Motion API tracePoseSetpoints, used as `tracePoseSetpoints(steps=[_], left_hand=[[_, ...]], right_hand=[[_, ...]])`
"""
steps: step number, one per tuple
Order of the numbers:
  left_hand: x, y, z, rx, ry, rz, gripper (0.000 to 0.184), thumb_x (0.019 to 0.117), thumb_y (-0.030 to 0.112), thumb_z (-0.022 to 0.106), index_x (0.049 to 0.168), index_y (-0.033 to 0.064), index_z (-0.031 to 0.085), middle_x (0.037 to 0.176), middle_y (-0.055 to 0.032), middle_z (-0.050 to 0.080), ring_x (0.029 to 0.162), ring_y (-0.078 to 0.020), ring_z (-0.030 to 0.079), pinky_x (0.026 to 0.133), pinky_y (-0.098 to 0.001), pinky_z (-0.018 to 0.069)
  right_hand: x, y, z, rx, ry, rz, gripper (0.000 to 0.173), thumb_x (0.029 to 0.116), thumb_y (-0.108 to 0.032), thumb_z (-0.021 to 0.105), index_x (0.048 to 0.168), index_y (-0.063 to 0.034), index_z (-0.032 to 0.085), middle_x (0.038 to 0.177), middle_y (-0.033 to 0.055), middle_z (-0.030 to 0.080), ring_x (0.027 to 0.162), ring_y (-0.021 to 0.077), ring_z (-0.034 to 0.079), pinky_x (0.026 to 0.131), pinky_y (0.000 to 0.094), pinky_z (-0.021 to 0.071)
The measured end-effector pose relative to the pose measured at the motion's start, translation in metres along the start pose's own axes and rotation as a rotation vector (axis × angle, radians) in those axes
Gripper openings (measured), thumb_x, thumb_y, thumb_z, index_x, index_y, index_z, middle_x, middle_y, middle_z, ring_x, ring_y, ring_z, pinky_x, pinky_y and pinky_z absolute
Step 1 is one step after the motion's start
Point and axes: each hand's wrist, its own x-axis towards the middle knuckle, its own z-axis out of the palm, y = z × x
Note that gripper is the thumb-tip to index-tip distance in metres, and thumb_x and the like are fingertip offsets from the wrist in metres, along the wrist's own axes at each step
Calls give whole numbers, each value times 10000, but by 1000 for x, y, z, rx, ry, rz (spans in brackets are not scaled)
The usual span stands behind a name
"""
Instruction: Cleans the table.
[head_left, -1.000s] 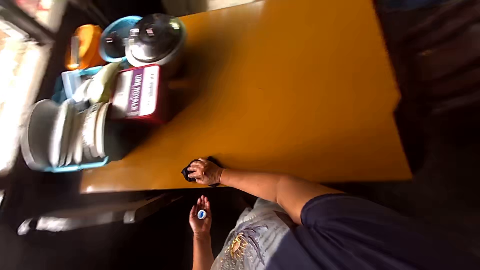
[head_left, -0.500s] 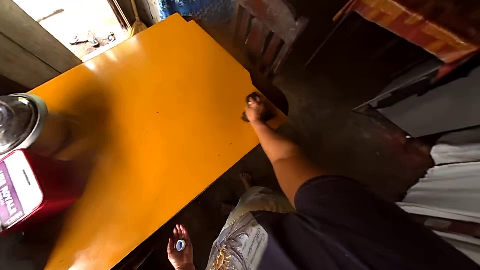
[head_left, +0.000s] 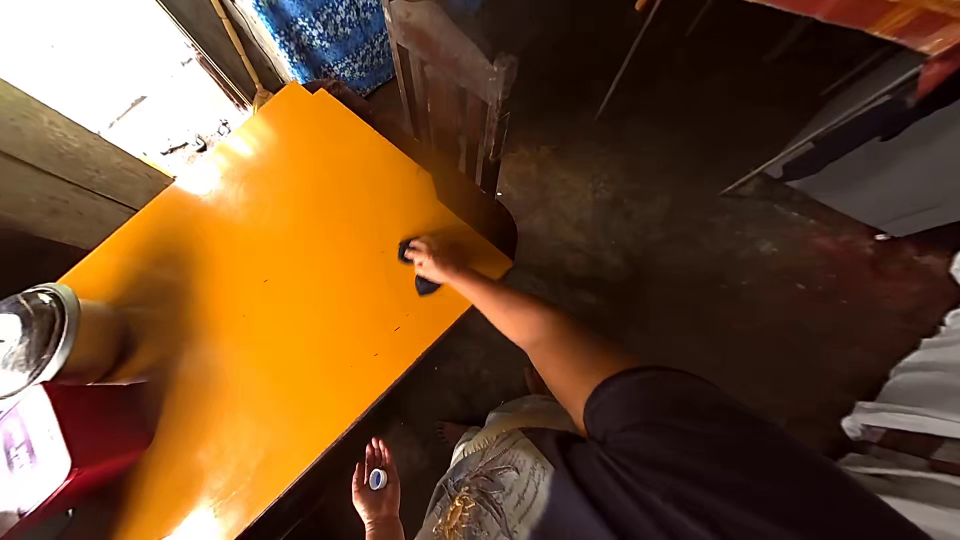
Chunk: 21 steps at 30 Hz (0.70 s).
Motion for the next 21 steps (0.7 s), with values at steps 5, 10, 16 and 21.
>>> tracePoseSetpoints(steps=[5,10,16,21], left_hand=[[-33,-57,27,-3,26,13,462,1096,279,279,1148,2,644,1060,-92,773,1006,-214,758,900,-337,618],[-57,-105,47,-98,47,20,458,1085,280,317,1120,-9,671,1075,-104,774,1017,-229,758,901,-346,622],[-67,-120,103,-105,49,26,458,1087,277,323,1136,-14,673,1088,-114,771,1037,-235,753,918,-348,616],[-52,-104,202,-93,-108,6,502,1093,249,277,1046,-4,707,1054,-99,779,1015,-196,757,921,-311,611]], right_hand=[[5,100,-74,-29,4,301,348,1015,-184,544,1313,-91,699,1401,162,629,1359,355,536,1116,579,404],[-88,152,-76,1,-2,-40,272,985,-93,574,1192,-35,741,1342,203,655,1335,404,549,1083,620,419],[-23,172,-77,-56,-41,-123,277,986,-86,570,1193,-67,754,1334,182,663,1301,399,572,1051,632,429],[87,160,-92,-91,-140,68,312,1030,-98,523,1276,-60,710,1399,174,618,1361,384,510,1091,608,392]])
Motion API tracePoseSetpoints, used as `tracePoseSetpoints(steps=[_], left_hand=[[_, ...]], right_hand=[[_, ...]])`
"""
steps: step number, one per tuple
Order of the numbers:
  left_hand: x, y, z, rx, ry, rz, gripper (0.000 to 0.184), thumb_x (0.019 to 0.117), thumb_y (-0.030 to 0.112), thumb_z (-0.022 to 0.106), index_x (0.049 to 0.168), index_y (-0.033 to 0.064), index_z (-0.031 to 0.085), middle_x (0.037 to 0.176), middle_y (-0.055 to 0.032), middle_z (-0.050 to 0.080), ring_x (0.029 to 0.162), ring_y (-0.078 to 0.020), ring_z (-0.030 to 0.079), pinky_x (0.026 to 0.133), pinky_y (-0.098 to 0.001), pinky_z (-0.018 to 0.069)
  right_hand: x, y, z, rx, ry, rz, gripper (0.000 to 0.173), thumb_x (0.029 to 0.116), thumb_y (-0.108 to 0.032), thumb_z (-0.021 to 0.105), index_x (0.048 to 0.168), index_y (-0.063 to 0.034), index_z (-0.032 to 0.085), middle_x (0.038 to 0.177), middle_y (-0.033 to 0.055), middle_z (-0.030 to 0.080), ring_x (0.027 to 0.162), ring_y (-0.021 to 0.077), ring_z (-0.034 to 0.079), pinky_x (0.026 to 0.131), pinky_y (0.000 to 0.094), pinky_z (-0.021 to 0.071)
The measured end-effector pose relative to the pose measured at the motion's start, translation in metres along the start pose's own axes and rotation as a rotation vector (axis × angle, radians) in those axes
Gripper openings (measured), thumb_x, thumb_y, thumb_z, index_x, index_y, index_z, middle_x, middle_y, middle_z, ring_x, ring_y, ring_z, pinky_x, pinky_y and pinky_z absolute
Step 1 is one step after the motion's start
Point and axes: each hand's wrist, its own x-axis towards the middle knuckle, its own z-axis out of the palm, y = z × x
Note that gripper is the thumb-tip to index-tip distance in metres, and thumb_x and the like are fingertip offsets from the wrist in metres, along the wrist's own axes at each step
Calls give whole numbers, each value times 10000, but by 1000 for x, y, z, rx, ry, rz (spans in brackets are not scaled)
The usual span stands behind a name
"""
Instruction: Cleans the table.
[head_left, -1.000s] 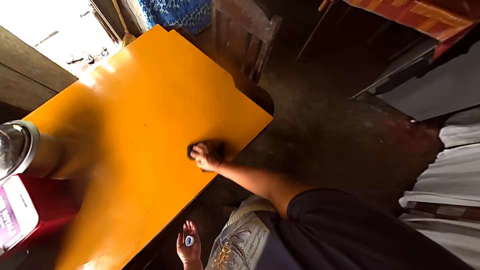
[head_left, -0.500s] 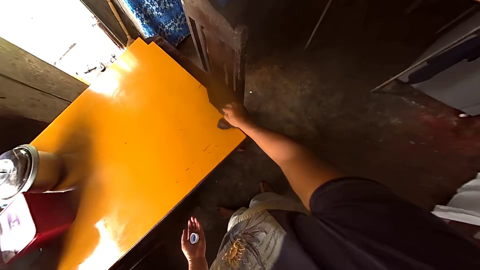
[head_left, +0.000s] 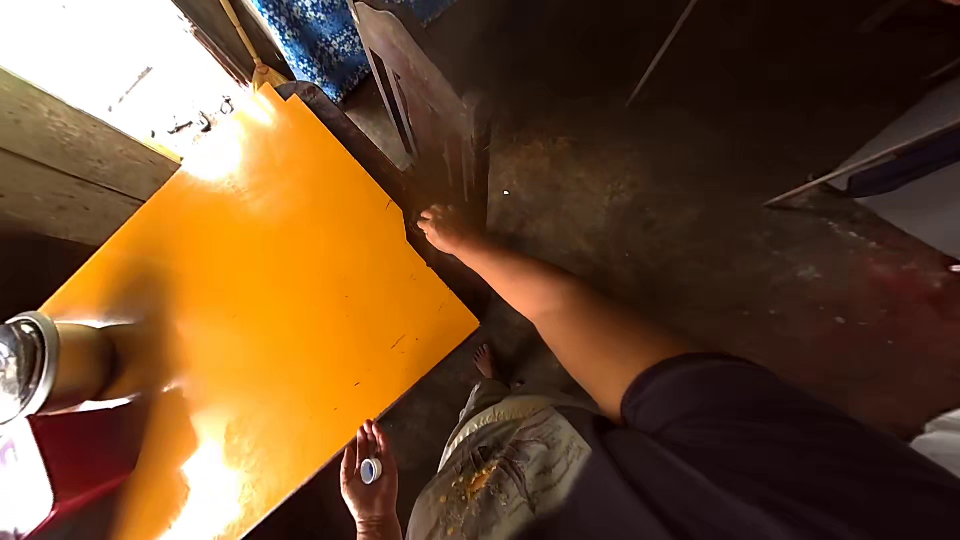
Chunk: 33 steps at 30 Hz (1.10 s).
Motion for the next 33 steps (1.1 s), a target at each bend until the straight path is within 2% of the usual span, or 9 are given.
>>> tracePoseSetpoints(steps=[4,9,11,13,18,24,27,30,33], left_hand=[[50,-8,71,-27,-138,-67,539,1089,276,266,1053,-4,726,1062,-95,780,1030,-184,753,942,-296,597],[109,-37,138,-25,-199,-190,563,1090,287,260,1020,-10,733,1049,-110,782,1014,-202,759,929,-311,608],[127,-56,160,1,-193,-238,576,1092,296,248,1014,-1,735,1046,-109,783,1006,-205,762,921,-311,611],[141,-78,184,26,-217,-282,577,1090,287,244,1007,-2,736,1034,-113,784,996,-210,764,913,-310,613],[170,-146,257,20,-303,-317,598,1090,308,234,1022,-15,733,1040,-131,781,996,-225,765,890,-319,623],[171,-211,370,-91,-390,-72,600,1095,389,176,1139,19,647,1108,-94,761,1041,-190,744,909,-323,615],[166,-227,437,-122,-338,138,564,1107,384,164,1137,27,599,1065,-73,754,1006,-165,742,881,-306,618],[167,-237,490,-105,-127,315,488,1111,385,193,1127,76,570,1008,-32,739,956,-123,736,839,-277,614],[184,-238,521,-145,-7,424,454,1110,379,229,1184,74,556,1066,-45,725,1007,-128,722,868,-280,600]], right_hand=[[29,-11,-13,-44,-42,102,346,1040,-88,496,1345,-54,658,1436,183,584,1385,402,475,1091,622,380],[-51,16,2,33,13,-193,288,1009,-92,543,1225,-85,733,1342,173,653,1329,398,542,1053,668,410],[-87,37,-4,94,-52,-236,312,1004,-95,535,1250,-81,725,1392,173,635,1376,410,514,1065,679,393],[-111,64,-9,128,12,-243,274,971,-77,573,1173,-79,758,1328,173,676,1311,412,576,1008,666,452],[-141,184,-60,242,-74,217,328,970,-51,549,1241,-24,733,1340,207,659,1304,382,583,1105,544,443],[-173,340,-144,231,-133,650,341,1006,-69,542,1308,-3,684,1387,211,625,1314,377,573,1128,516,427],[-166,396,-174,245,-93,697,328,992,-42,566,1290,8,692,1366,216,638,1291,381,593,1117,526,440],[-138,444,-185,233,-63,682,315,988,-24,572,1273,22,697,1344,225,651,1277,389,604,1110,539,440],[-89,476,-194,273,-14,678,300,986,-12,583,1259,46,695,1316,261,654,1259,414,607,1105,559,432]])
